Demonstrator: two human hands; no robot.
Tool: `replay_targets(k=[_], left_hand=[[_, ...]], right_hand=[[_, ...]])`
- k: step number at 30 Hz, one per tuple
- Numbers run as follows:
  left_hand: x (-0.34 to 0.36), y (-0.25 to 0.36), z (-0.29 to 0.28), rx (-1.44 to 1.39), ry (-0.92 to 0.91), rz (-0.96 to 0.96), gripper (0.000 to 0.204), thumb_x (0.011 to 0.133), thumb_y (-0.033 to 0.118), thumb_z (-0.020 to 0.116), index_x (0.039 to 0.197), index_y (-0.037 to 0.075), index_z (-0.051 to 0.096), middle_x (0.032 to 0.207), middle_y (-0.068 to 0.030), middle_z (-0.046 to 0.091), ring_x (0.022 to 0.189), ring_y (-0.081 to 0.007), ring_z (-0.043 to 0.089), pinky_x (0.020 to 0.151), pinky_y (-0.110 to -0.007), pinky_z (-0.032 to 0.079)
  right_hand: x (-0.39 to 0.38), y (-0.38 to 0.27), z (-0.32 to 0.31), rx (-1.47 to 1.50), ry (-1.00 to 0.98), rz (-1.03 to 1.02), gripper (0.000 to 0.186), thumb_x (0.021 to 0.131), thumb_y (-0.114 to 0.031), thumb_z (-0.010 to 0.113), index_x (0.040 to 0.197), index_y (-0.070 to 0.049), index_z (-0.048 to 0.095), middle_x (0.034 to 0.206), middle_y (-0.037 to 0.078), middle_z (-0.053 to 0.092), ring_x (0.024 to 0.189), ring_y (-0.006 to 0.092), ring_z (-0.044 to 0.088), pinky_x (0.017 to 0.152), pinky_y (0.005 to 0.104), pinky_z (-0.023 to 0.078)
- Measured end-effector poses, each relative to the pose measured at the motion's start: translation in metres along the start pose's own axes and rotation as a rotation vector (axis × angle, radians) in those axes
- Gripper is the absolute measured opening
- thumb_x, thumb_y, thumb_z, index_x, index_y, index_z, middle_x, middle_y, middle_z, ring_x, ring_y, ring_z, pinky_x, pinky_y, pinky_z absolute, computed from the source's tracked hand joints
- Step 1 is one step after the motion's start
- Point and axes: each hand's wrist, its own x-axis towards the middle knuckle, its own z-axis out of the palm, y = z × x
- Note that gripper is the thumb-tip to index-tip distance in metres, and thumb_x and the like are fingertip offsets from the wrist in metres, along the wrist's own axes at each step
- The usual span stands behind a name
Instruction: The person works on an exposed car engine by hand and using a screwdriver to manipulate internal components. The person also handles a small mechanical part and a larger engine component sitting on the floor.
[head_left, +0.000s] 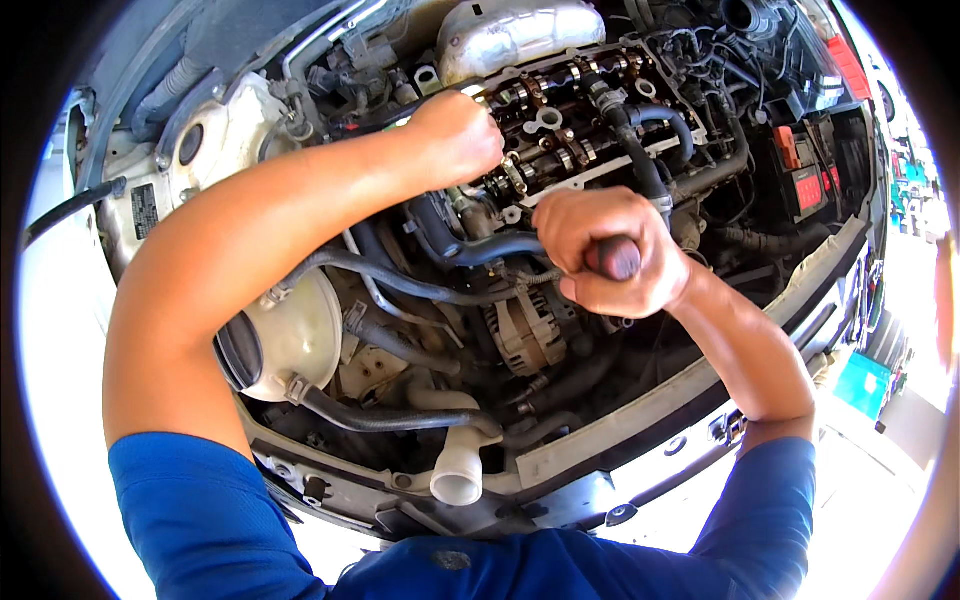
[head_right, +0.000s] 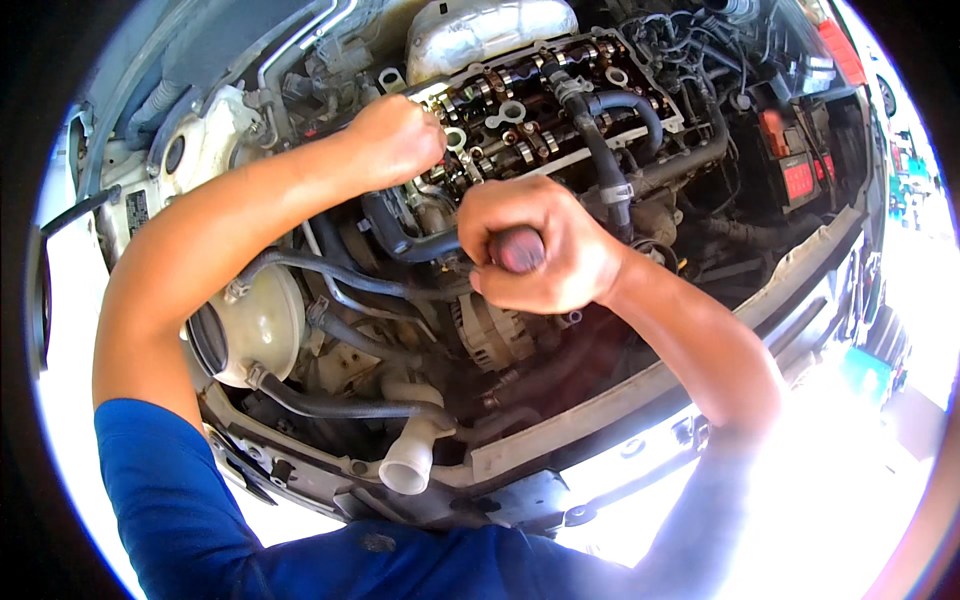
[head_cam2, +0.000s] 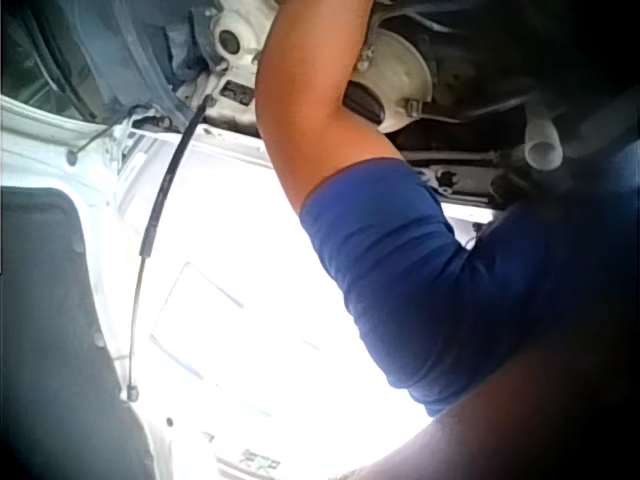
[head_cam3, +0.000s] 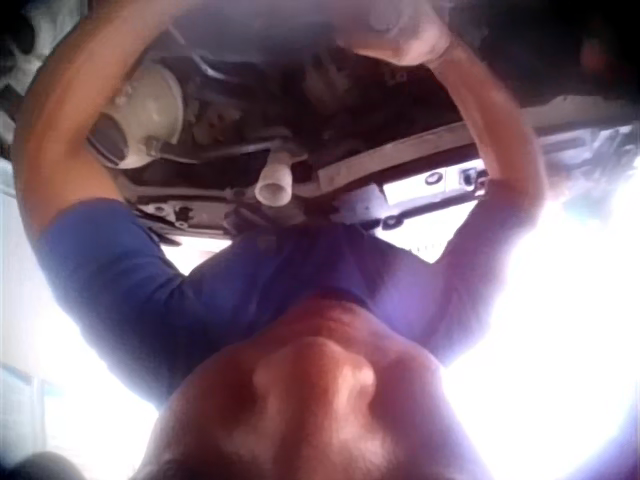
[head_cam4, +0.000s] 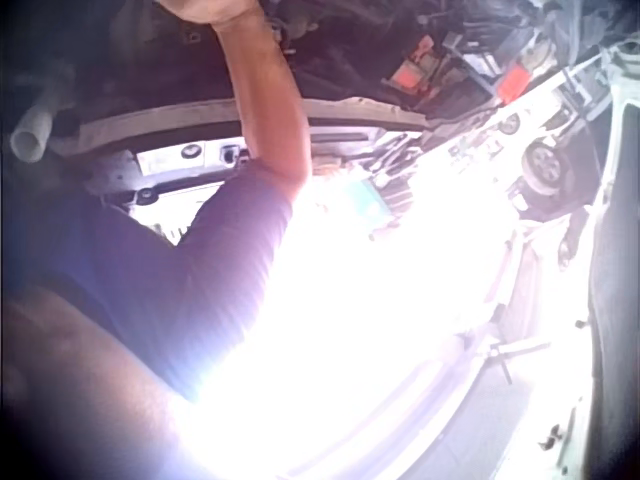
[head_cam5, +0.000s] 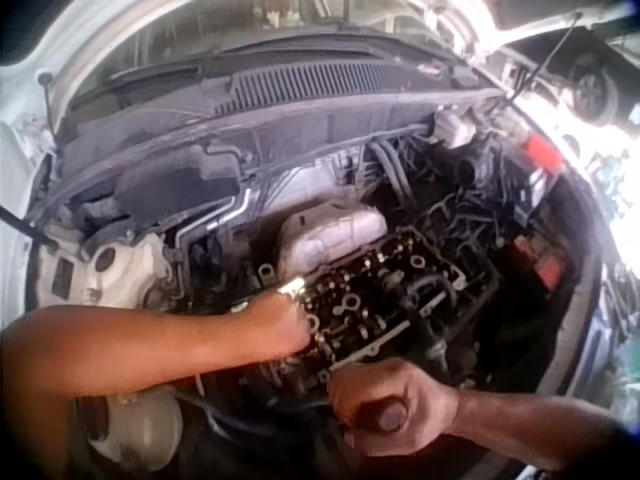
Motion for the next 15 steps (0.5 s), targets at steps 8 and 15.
replay_targets(k=[8,15], left_hand=[[0.002,0.003,-0.006,0.002,-0.069,0.002,0.011,0.067,0.014,0.060,0.068,0.006,0.067,0.069,-0.0094,0.065,0.065,-0.0255,0.066,0.056,-0.037,0.055],[0.000,0.002,-0.005,-0.042,0.081,-0.018,0.009,0.062,0.013,0.061,0.061,0.006,0.067,0.065,-0.0109,0.066,0.060,-0.0266,0.066,0.054,-0.039,0.055]], right_hand=[[-0.006,-0.008,-0.002,-0.009,-0.006,0.036,0.016,0.061,0.007,0.063,0.063,-0.004,0.051,0.066,0.008,0.054,0.065,0.0253,0.051,0.065,0.0396,0.041],[-0.022,-0.011,-0.004,-0.008,0.005,0.002,0.014,0.061,0.007,0.063,0.066,-0.003,0.054,0.068,0.008,0.055,0.066,0.0253,0.052,0.067,0.0377,0.042]])
